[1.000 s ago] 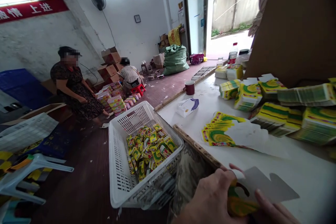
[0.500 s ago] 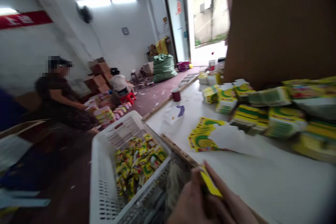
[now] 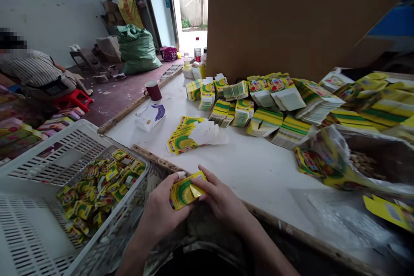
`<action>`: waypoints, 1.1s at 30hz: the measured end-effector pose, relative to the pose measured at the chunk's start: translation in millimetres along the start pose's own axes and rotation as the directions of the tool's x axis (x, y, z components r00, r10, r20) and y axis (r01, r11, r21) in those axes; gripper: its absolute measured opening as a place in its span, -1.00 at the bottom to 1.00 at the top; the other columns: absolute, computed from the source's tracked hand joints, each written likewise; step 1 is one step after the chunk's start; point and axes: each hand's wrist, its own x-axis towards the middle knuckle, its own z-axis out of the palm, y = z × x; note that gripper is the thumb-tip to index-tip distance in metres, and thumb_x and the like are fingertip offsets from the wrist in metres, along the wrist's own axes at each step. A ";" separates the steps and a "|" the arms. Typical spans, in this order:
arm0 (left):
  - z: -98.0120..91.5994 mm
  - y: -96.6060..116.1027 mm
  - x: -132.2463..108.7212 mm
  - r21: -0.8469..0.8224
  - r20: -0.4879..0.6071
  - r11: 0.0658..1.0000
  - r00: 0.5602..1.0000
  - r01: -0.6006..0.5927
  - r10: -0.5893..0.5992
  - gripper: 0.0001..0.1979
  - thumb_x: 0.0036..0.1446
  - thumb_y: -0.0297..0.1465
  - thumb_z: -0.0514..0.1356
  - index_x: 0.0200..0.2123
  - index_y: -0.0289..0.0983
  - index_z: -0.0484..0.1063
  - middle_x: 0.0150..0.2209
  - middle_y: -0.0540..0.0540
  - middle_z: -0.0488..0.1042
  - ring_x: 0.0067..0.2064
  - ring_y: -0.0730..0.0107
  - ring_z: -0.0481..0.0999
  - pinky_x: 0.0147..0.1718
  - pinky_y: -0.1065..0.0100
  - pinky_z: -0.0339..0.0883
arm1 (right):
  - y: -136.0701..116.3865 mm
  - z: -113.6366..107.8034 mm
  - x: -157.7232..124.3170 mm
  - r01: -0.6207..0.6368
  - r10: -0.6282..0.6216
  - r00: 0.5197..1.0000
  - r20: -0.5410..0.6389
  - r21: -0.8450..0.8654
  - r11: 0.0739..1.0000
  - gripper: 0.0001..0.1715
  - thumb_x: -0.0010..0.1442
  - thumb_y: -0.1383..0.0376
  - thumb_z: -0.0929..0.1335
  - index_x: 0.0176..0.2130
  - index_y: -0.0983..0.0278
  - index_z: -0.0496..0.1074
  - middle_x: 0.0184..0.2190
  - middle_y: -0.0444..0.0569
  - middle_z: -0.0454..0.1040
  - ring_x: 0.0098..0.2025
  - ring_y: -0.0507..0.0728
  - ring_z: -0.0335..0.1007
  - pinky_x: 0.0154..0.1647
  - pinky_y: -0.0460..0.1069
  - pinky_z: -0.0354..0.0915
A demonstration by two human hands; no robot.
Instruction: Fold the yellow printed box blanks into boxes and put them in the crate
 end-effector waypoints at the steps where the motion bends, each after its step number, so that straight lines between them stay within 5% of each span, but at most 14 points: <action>1: -2.4 -0.3 -0.8 -0.012 0.027 1.000 1.000 0.017 -0.016 -0.40 -0.06 -0.30 0.34 0.07 -0.17 0.25 -0.03 -0.12 0.51 -0.02 0.12 0.53 -0.03 0.17 0.41 | -1.2 -8.3 -0.6 -0.009 0.009 0.999 0.036 0.000 1.000 -0.58 0.31 0.31 0.27 0.14 0.16 0.40 0.33 0.14 0.15 0.29 0.23 0.21 0.22 0.13 0.24; 6: -1.1 3.0 -3.1 -0.042 0.131 0.999 0.991 -0.002 0.007 -0.35 -0.10 -0.30 0.36 0.08 -0.16 0.24 -0.02 -0.10 0.52 -0.02 0.14 0.53 -0.03 0.20 0.41 | -11.1 -34.5 0.7 -0.028 0.023 0.982 0.185 0.026 0.999 -0.76 0.26 0.28 0.35 -0.07 0.14 0.54 0.15 0.05 0.36 0.11 0.17 0.40 0.15 0.09 0.29; 11: 14.2 0.4 0.8 0.115 -0.044 0.983 0.988 -0.144 0.150 -0.46 -0.05 -0.39 0.28 0.05 -0.24 0.32 -0.01 -0.21 0.51 0.02 0.01 0.50 0.04 0.07 0.34 | -6.0 -11.8 -0.2 -0.074 0.075 0.997 -0.032 0.010 0.997 -0.66 0.22 0.39 0.35 0.00 0.17 0.45 0.25 0.10 0.20 0.26 0.21 0.21 0.21 0.14 0.23; 14: 15.3 -4.9 0.5 0.109 -0.057 0.981 0.984 -0.161 0.168 -0.45 -0.05 -0.41 0.28 0.07 -0.22 0.32 -0.02 -0.20 0.51 0.02 0.01 0.50 0.04 0.06 0.34 | -3.6 -9.4 -0.4 -0.074 0.073 0.997 0.003 0.015 0.997 -0.66 0.20 0.38 0.36 -0.01 0.18 0.44 0.24 0.11 0.21 0.28 0.22 0.18 0.20 0.13 0.24; 17: 13.9 -9.9 -1.2 -0.079 -0.020 0.995 0.998 -0.061 0.059 -0.34 -0.09 -0.34 0.35 0.12 -0.17 0.26 0.00 -0.14 0.50 0.02 0.08 0.50 0.02 0.12 0.37 | -5.1 -21.6 2.1 -0.042 0.043 0.988 0.147 -0.013 0.999 -0.72 0.22 0.34 0.37 -0.04 0.15 0.49 0.21 0.09 0.26 0.24 0.21 0.25 0.19 0.12 0.25; 20: 19.7 -13.4 1.1 -0.300 -0.175 0.951 0.976 0.076 -0.133 -0.23 -0.18 -0.31 0.42 0.13 -0.18 0.22 0.09 -0.18 0.39 0.12 0.07 0.42 0.07 0.10 0.35 | -3.6 -27.7 5.2 -0.043 0.049 0.993 0.106 -0.058 0.997 -0.73 0.24 0.32 0.35 -0.05 0.14 0.49 0.20 0.08 0.26 0.22 0.21 0.26 0.18 0.12 0.27; 22: 26.8 -14.0 5.0 -0.533 -0.231 0.832 0.920 0.152 -0.316 -0.22 -0.20 -0.28 0.42 0.11 -0.22 0.21 0.11 -0.21 0.34 0.11 0.06 0.41 0.02 0.09 0.38 | 0.5 -23.4 5.9 -0.054 0.054 0.999 0.002 -0.083 0.995 -0.72 0.24 0.30 0.36 -0.04 0.13 0.48 0.22 0.09 0.23 0.21 0.24 0.27 0.18 0.15 0.28; 25: 33.9 -12.2 9.2 -0.808 -0.122 0.558 0.872 0.191 -0.474 -0.37 -0.12 -0.23 0.37 0.02 -0.27 0.27 -0.02 -0.16 0.41 0.00 0.18 0.47 -0.07 0.21 0.43 | 7.7 -11.1 5.1 -0.055 0.045 0.995 -0.085 -0.111 0.992 -0.68 0.23 0.30 0.36 0.00 0.11 0.46 0.26 0.11 0.17 0.15 0.26 0.33 0.15 0.19 0.31; 27: 34.4 -10.9 9.4 -0.851 -0.128 0.496 0.848 0.173 -0.515 -0.44 -0.09 -0.22 0.36 -0.02 -0.27 0.30 -0.13 -0.10 0.43 -0.06 0.25 0.48 -0.10 0.27 0.42 | 10.2 -5.0 3.9 -0.044 0.034 0.996 -0.081 -0.130 0.990 -0.64 0.23 0.32 0.36 0.03 0.10 0.45 0.28 0.11 0.13 0.09 0.24 0.37 0.11 0.19 0.34; 33: 33.1 -15.2 5.6 -0.820 -0.150 0.541 0.843 0.186 -0.517 -0.48 -0.07 -0.30 0.35 -0.02 -0.24 0.32 -0.15 -0.04 0.42 -0.17 0.35 0.48 -0.18 0.33 0.41 | 6.8 -4.5 0.0 0.003 0.009 0.997 0.078 -0.153 0.988 -0.60 0.21 0.39 0.36 0.03 0.11 0.47 0.31 0.10 0.08 0.06 0.22 0.38 0.08 0.16 0.36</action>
